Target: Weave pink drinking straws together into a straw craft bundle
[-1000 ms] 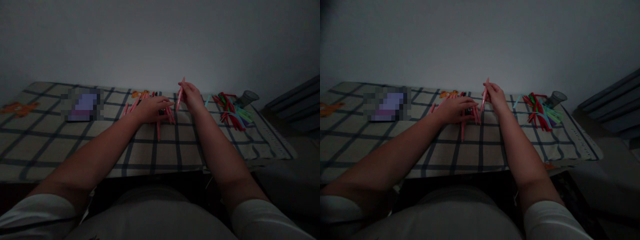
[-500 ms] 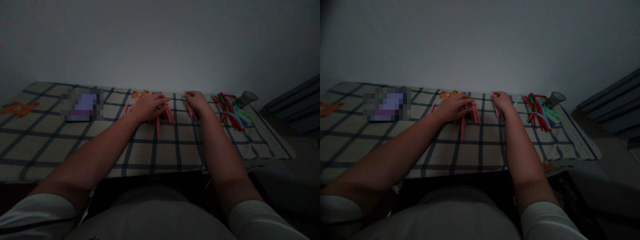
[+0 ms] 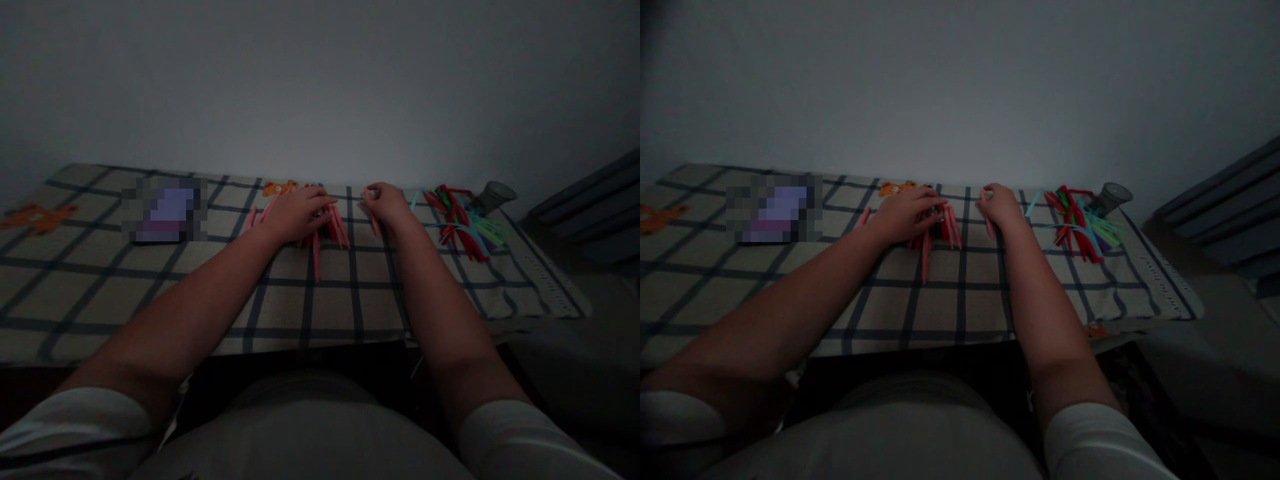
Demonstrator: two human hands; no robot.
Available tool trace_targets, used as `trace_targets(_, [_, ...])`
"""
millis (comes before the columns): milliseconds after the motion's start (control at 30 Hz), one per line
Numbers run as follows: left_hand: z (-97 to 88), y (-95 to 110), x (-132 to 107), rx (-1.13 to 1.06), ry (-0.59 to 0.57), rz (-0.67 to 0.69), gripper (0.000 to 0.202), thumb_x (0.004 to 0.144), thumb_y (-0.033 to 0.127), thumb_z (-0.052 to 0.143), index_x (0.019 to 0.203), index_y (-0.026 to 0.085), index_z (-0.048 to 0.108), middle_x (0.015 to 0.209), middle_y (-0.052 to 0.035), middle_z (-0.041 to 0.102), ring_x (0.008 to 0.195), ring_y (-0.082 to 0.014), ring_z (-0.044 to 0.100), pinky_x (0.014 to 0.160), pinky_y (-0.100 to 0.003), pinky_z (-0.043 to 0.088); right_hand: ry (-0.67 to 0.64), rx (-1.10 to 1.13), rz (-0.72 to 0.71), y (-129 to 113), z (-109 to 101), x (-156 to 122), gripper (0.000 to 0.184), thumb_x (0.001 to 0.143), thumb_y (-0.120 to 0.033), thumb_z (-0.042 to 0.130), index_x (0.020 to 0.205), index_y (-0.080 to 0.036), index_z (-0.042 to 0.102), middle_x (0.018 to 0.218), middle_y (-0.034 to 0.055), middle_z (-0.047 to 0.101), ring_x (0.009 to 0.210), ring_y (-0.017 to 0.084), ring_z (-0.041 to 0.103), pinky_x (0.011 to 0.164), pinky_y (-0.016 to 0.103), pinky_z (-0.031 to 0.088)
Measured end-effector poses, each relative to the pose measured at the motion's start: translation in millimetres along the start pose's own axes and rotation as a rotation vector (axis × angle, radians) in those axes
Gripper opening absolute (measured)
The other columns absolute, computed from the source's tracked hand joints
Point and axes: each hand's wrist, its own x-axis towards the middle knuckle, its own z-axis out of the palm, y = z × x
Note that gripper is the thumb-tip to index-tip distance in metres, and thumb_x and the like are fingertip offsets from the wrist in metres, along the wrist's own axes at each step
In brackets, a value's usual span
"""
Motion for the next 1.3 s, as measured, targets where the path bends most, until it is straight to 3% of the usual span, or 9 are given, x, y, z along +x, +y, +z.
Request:
trace_targets(100, [0.9,-1,0,0.002,-0.006,0.001,0.051,0.119,0.044,0.060,0.162,0.025,0.081,0.154,-0.0166,0.081,0.138,-0.0344,0.078,0.113,-0.049,0.063,0.026,-0.021,-0.005,6,4,2,0.065,0.098,-0.021,0.086,0.161,-0.010,0.075,0.139,0.0218,0.088,0.121,0.035,0.084,0.110,0.044,0.064])
trace_targets(300, [2.5,-2,0,0.017,0.009,-0.017,0.050,0.120,0.045,0.060,0.161,0.026,0.081,0.154,-0.0171,0.081,0.137,-0.0353,0.078,0.109,-0.048,0.063,0.023,-0.110,0.004,10,7,5,0.040,0.101,-0.026,0.083,0.139,-0.015,0.083,0.134,0.0203,0.089,0.117,0.034,0.084,0.102,0.041,0.064])
trace_targets(600, [1.6,-3,1,-0.007,-0.008,-0.015,0.051,0.119,0.044,0.060,0.161,0.024,0.081,0.156,-0.0189,0.080,0.140,-0.0360,0.077,0.114,-0.051,0.062,-0.024,-0.230,0.051,-6,-3,-10,0.040,0.110,-0.029,0.073,0.145,-0.014,0.084,0.149,0.0251,0.086,0.137,0.041,0.081,0.112,0.047,0.062])
trace_targets(967, [2.5,-3,0,-0.019,-0.004,-0.037,0.052,0.119,0.045,0.062,0.163,0.024,0.080,0.156,-0.0172,0.080,0.140,-0.0337,0.077,0.115,-0.049,0.062,-0.026,-0.285,0.045,0,1,-8,0.041,0.113,-0.032,0.070,0.147,-0.015,0.086,0.151,0.0237,0.086,0.141,0.042,0.081,0.113,0.049,0.063])
trace_targets(1300, [-3.0,3,-1,-0.014,-0.025,-0.066,0.049,0.119,0.039,0.064,0.162,0.022,0.080,0.158,-0.0168,0.079,0.143,-0.0340,0.077,0.117,-0.048,0.062,-0.049,-0.348,0.056,-5,-2,-9,0.038,0.107,-0.020,0.069,0.140,-0.017,0.090,0.150,0.0215,0.087,0.142,0.040,0.082,0.113,0.046,0.064])
